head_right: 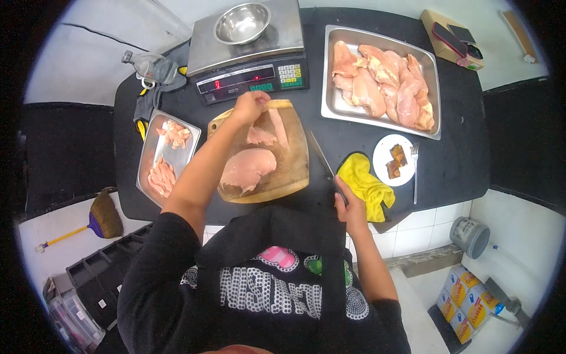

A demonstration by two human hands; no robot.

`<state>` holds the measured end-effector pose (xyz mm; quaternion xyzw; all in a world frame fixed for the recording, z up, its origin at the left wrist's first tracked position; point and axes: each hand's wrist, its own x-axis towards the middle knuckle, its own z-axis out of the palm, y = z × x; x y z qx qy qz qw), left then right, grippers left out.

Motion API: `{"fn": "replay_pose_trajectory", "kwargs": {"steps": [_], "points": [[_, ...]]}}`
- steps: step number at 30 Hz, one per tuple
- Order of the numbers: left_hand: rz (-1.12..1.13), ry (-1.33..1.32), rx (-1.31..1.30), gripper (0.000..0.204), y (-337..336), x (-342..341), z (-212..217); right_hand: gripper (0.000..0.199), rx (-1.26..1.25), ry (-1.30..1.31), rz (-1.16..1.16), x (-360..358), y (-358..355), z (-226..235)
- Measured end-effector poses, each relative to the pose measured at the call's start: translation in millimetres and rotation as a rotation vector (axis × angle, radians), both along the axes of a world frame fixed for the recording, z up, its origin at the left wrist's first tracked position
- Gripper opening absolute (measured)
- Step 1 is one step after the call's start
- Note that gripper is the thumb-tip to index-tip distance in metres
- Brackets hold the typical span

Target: The person slices a chicken breast with a knife on a wooden board, weighs the slices in a metal bowl on a digital scale, and places them into a tray.

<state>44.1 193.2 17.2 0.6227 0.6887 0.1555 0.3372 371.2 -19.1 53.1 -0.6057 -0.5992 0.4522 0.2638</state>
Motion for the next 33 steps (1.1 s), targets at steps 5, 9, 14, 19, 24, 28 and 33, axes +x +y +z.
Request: {"fn": "replay_pose_trajectory", "kwargs": {"steps": [5, 9, 14, 19, 24, 28, 33], "points": [[0.032, -0.105, 0.109, 0.02, -20.6, 3.3, -12.1, 0.045, 0.125, -0.01, 0.065, -28.6, 24.8, 3.2], [0.016, -0.036, 0.11, 0.019, -27.7, 10.5, -6.1, 0.047, 0.184, 0.017, 0.098, -53.5, 38.0, -6.4], [0.241, -0.159, -0.079, 0.019, -37.0, 23.2, 6.3, 0.048, 0.217, -0.051, 0.14, -72.8, 44.2, -10.1], [0.204, -0.073, 0.069, 0.019, -40.1, 25.1, 7.1, 0.047, 0.256, -0.095, 0.134, -74.8, 43.8, -17.3], [0.228, -0.068, 0.014, 0.019, -36.5, 24.0, 5.2, 0.046, 0.268, -0.114, 0.141, -74.7, 47.6, -15.9], [0.199, -0.063, 0.019, 0.02, -34.0, 22.1, 2.2, 0.046, 0.259, -0.107, 0.149, -76.4, 58.5, -18.1], [0.157, -0.002, 0.01, 0.018, -30.2, 22.1, 2.7, 0.046, 0.245, -0.066, 0.168, -85.8, 83.6, -20.6]]}}
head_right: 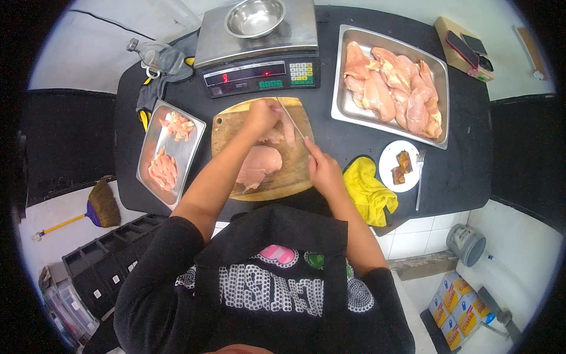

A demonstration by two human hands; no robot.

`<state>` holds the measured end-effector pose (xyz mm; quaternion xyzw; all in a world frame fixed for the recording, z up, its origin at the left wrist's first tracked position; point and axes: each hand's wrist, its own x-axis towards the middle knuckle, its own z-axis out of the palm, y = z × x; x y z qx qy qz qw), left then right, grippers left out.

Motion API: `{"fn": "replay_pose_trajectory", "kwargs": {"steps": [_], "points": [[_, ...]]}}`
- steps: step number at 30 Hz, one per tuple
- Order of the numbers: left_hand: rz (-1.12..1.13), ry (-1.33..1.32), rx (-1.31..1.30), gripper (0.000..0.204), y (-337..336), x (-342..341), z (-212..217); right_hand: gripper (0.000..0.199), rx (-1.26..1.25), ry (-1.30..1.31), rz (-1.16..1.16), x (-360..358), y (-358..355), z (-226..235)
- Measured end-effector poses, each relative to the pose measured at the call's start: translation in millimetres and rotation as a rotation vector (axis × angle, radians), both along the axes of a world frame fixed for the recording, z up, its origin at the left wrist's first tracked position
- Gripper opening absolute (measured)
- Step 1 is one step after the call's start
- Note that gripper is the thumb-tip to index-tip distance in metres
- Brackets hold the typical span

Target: The person slices a chicken breast with a knife on a wooden board, weighs the slices in a metal bowl on a digital scale, and places them into a tray.

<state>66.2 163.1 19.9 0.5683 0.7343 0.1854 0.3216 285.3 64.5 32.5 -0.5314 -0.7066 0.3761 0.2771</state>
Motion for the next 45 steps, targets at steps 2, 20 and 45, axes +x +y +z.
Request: {"fn": "replay_pose_trajectory", "kwargs": {"steps": [2, 20, 45], "points": [[0.015, 0.0, -0.009, 0.018, 0.1, 2.1, 2.7, 0.046, -0.004, 0.018, 0.009, 2.4, 2.2, -0.8], [0.042, 0.023, -0.042, 0.021, -4.7, -8.6, -5.0, 0.047, -0.008, -0.322, 0.082, 20.4, -21.9, 14.7], [0.231, -0.069, 0.642, 0.008, -61.4, -97.0, 50.4, 0.046, 0.241, -0.444, 0.185, 52.0, -55.1, 66.9]]}}
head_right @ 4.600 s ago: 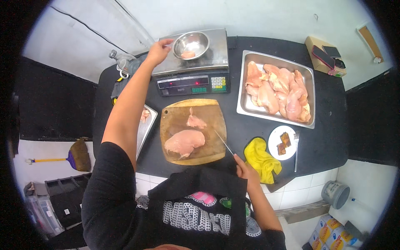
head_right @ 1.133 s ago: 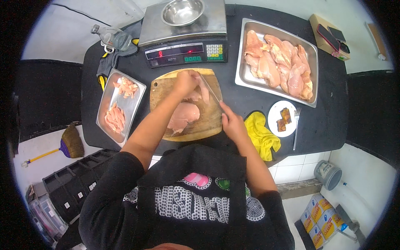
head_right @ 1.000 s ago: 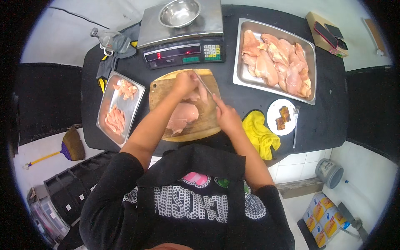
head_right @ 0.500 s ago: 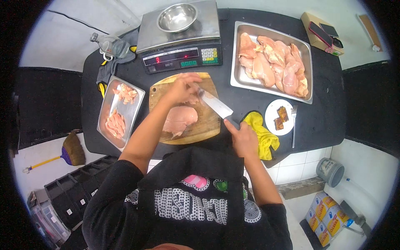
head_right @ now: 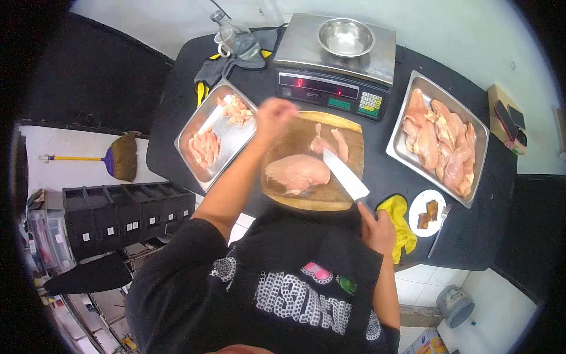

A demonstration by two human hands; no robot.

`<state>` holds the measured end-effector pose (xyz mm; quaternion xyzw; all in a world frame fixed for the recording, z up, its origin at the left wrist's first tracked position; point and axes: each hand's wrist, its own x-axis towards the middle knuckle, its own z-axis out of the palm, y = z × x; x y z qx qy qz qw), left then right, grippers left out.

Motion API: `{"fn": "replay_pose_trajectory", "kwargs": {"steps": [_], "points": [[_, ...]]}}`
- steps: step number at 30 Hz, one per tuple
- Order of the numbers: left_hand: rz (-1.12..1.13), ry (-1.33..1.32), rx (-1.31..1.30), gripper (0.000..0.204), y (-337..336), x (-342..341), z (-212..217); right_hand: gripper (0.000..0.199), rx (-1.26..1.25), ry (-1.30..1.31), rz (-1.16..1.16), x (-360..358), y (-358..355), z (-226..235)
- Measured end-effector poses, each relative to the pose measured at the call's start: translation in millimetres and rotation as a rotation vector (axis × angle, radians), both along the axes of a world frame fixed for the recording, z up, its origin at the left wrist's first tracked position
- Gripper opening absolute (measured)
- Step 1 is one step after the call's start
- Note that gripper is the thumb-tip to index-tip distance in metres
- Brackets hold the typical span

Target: The person slices a chicken breast with a knife on a wooden board, weighs the slices in a metal bowl on a digital scale, and places them into a tray.

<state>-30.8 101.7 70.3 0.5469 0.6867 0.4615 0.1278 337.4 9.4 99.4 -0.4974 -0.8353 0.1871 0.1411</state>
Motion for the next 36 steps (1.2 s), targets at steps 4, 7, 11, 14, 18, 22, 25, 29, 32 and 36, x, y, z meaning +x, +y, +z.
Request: {"fn": "replay_pose_trajectory", "kwargs": {"steps": [4, 7, 11, 14, 18, 22, 25, 29, 32, 36], "points": [[0.464, -0.053, 0.283, 0.013, -17.2, -92.4, 9.8, 0.045, -0.042, 0.022, -0.057, 4.9, -3.0, -3.6], [0.523, 0.109, 0.166, 0.019, -25.4, -113.5, -14.5, 0.046, -0.035, 0.001, -0.091, 11.1, -1.3, -11.4], [0.518, 0.748, -0.273, 0.032, -28.4, -99.6, -25.8, 0.052, -0.038, -0.002, -0.114, 19.0, -6.4, -10.7], [0.038, 0.496, -0.088, 0.032, -2.6, -48.8, -38.6, 0.049, -0.067, 0.05, -0.213, 25.8, -12.4, -16.7], [-0.234, 0.408, -0.433, 0.021, 32.8, 47.5, -52.9, 0.049, -0.059, 0.071, -0.238, 28.6, -16.4, -17.9], [-0.324, 0.374, -0.59, 0.018, 56.9, 93.8, -64.0, 0.049, -0.047, 0.095, -0.262, 30.2, -21.2, -13.6], [-0.371, 0.152, -0.63, 0.019, 47.5, 108.4, -53.2, 0.049, -0.055, 0.116, -0.285, 32.3, -26.7, -13.8], [-0.336, -0.053, -0.303, 0.024, 24.4, 101.4, -42.1, 0.049, -0.11, 0.097, -0.284, 30.9, -28.9, -15.3], [-0.263, -0.187, -0.139, 0.021, -2.6, 84.1, -4.8, 0.052, -0.131, 0.155, -0.222, 33.1, -27.7, -17.8], [-0.103, -0.095, -0.108, 0.01, -41.7, 19.8, 42.0, 0.052, -0.201, 0.191, -0.206, 29.2, -23.6, -24.9]]}}
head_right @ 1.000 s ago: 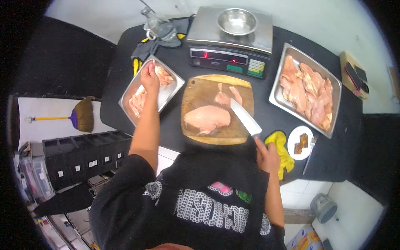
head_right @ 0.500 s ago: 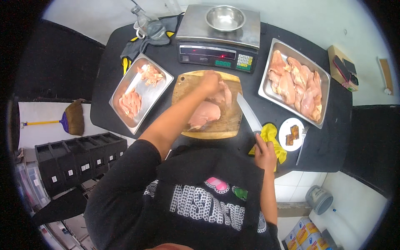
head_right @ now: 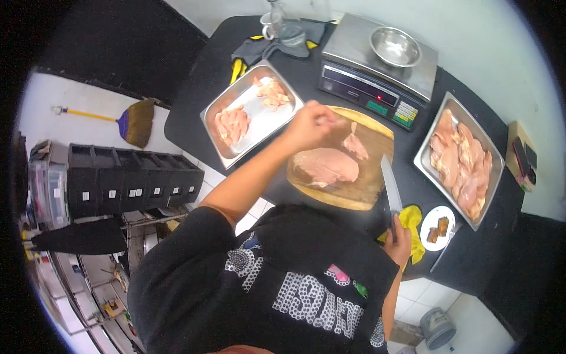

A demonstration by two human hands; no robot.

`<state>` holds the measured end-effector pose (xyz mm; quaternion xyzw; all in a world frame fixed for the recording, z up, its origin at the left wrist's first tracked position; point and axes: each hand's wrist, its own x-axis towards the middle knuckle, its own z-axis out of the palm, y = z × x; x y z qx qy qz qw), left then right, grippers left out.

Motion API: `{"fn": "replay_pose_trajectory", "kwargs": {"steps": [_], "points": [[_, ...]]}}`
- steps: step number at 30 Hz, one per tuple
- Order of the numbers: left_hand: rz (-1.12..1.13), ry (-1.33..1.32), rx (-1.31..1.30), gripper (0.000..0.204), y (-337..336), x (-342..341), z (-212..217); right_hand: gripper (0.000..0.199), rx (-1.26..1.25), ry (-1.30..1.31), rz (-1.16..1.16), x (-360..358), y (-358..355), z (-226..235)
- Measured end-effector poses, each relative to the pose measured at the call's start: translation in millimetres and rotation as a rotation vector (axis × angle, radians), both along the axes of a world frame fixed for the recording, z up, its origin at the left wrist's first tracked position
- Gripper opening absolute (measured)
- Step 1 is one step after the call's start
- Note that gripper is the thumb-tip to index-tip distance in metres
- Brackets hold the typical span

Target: The person slices a chicken breast with a knife on a wooden board, weighs the slices in a metal bowl on a digital scale, and places them into a tray.

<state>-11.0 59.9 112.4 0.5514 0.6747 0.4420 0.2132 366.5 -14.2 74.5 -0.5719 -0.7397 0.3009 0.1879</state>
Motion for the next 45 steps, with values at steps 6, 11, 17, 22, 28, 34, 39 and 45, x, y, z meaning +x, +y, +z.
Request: {"fn": "replay_pose_trajectory", "kwargs": {"steps": [6, 11, 17, 22, 28, 34, 39, 45], "points": [[0.335, -0.205, -0.296, 0.021, -89.8, -160.9, 29.6, 0.05, 0.11, -0.02, 0.095, -27.6, 17.5, 15.5], [0.528, 0.508, -0.633, 0.044, -142.8, -220.1, 49.1, 0.047, 0.036, -0.117, 0.088, -34.5, 20.0, 22.5], [0.622, 0.107, -0.362, 0.03, -127.6, -137.0, 21.8, 0.045, 0.017, -0.055, 0.071, -27.0, 13.9, 5.6], [-0.218, 0.276, -0.301, 0.027, -80.1, -65.6, -46.7, 0.041, -0.236, 0.129, -0.085, -35.3, 2.5, 7.0], [-0.413, 0.286, -0.388, 0.035, -16.1, 0.9, -82.1, 0.041, -0.275, 0.247, -0.153, -27.7, -12.8, -9.3], [-0.718, 0.561, -0.479, 0.054, 13.2, 34.7, -101.2, 0.042, -0.324, 0.264, -0.187, -24.0, -10.6, -8.5], [-0.839, 0.657, -0.566, 0.043, 4.3, 70.8, -50.6, 0.042, -0.275, 0.316, -0.164, -12.8, -2.3, -15.1], [-0.748, 0.631, -0.791, 0.03, -13.8, 50.5, -13.0, 0.041, -0.416, 0.507, -0.024, -42.6, 22.4, -15.5]]}}
